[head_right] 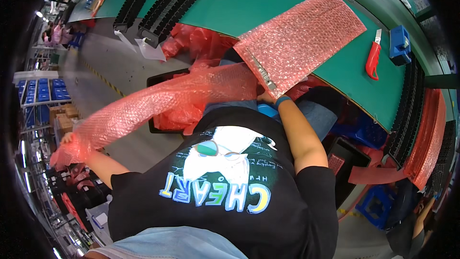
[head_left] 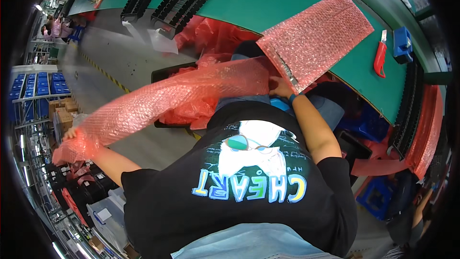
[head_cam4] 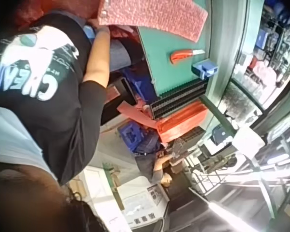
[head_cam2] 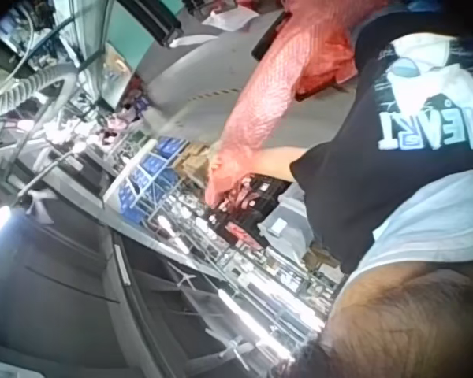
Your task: The worker is unwrapping keyboard components from bubble wrap, inspecting them, and repackaging them into red plastic bags.
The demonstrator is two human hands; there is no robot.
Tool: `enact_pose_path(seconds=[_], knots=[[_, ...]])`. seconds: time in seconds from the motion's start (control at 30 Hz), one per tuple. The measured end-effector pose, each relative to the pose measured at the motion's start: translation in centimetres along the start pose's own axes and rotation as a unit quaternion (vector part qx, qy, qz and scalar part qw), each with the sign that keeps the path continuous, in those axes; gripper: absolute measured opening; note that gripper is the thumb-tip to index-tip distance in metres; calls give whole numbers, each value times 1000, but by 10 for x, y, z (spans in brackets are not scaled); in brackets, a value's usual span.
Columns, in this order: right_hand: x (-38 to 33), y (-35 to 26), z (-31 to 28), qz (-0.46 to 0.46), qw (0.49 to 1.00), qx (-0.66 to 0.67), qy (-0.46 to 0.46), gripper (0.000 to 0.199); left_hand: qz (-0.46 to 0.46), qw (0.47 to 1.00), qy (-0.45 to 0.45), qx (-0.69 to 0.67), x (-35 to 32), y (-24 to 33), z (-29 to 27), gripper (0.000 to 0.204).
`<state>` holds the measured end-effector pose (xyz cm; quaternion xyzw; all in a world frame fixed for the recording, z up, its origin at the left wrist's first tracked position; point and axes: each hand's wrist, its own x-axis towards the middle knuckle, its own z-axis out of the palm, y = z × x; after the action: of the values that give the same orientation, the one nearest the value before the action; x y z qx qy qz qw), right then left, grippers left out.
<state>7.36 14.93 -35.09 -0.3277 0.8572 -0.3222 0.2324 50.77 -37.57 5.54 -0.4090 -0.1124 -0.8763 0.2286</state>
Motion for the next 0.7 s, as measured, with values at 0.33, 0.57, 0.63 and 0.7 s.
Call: enact_pose_path(seconds=[0.33, 0.57, 0.63, 0.7], knots=[[-22, -184, -57, -179, 955, 126, 199, 34, 650, 527, 137, -530, -165, -84, -198, 74], [-55, -232, -109, -298, 876, 266, -269, 18, 470, -648, -356, -483, -59, -381, -182, 59], [-52, -235, -110, -231, 837, 343, -359, 15, 544, -605, -238, -530, -75, -370, -197, 50], [-42, -201, -98, -56, 826, 445, -341, 15, 515, -658, -314, -451, -59, -342, -190, 46]])
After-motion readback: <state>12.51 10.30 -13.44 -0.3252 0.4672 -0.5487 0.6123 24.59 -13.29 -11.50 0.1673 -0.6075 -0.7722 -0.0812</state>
